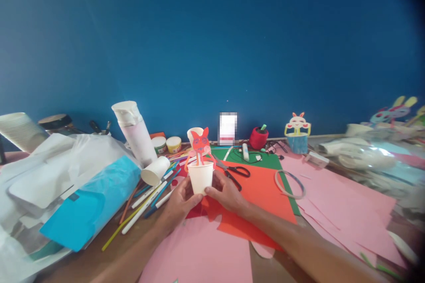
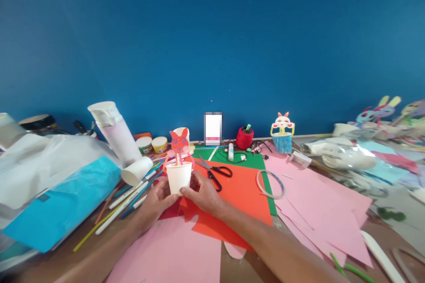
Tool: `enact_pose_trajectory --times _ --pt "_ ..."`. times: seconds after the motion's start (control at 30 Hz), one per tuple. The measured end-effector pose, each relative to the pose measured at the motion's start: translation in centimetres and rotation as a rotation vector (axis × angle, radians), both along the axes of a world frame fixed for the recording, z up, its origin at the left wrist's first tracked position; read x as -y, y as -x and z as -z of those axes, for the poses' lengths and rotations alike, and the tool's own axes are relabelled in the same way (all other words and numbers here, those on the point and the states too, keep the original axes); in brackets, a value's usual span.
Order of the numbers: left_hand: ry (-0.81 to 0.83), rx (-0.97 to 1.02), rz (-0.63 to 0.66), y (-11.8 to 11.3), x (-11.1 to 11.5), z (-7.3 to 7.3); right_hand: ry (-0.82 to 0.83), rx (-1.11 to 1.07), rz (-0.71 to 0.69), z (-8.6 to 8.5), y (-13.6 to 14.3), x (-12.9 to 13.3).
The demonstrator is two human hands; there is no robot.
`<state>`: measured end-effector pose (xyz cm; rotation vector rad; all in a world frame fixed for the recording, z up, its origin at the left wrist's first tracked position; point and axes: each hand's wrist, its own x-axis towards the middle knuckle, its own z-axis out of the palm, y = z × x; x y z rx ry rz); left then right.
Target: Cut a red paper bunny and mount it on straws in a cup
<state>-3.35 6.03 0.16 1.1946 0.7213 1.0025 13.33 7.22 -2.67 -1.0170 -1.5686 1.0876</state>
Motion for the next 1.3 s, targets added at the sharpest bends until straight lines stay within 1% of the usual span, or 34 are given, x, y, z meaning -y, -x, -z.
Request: enact_pose_trajectory --times 0.13,0.37,0.6,0.93,1.07,1.3 --pt "0.008 0.000 -0.013 -0.03 0.03 -0.06 0.003 -0.003 -0.008 -0.10 -0.01 0.03" --pt "-0.017 0.000 -0.006 0.06 -0.15 0.42 -0.010 -0.018 -0.021 -0.12 0.02 0.04" --pt "-0.018 -0.006 0.004 0.05 0.00 0.10 -0.011 0.008 -0.003 -0.18 0.01 0.07" --pt "-0.016 0.009 0.017 0.12 0.00 0.25 -0.022 -0.001 -0.014 -0.10 0.08 0.04" --pt "-0.018 0.002 0.011 0.13 -0.09 0.43 -0.023 -0.009 -0.023 -0.01 0.09 -0.01" --pt "-0.017 0.010 0.019 0.14 -0.28 0.78 -0.020 0.000 0.000 0.23 0.15 -0.13"
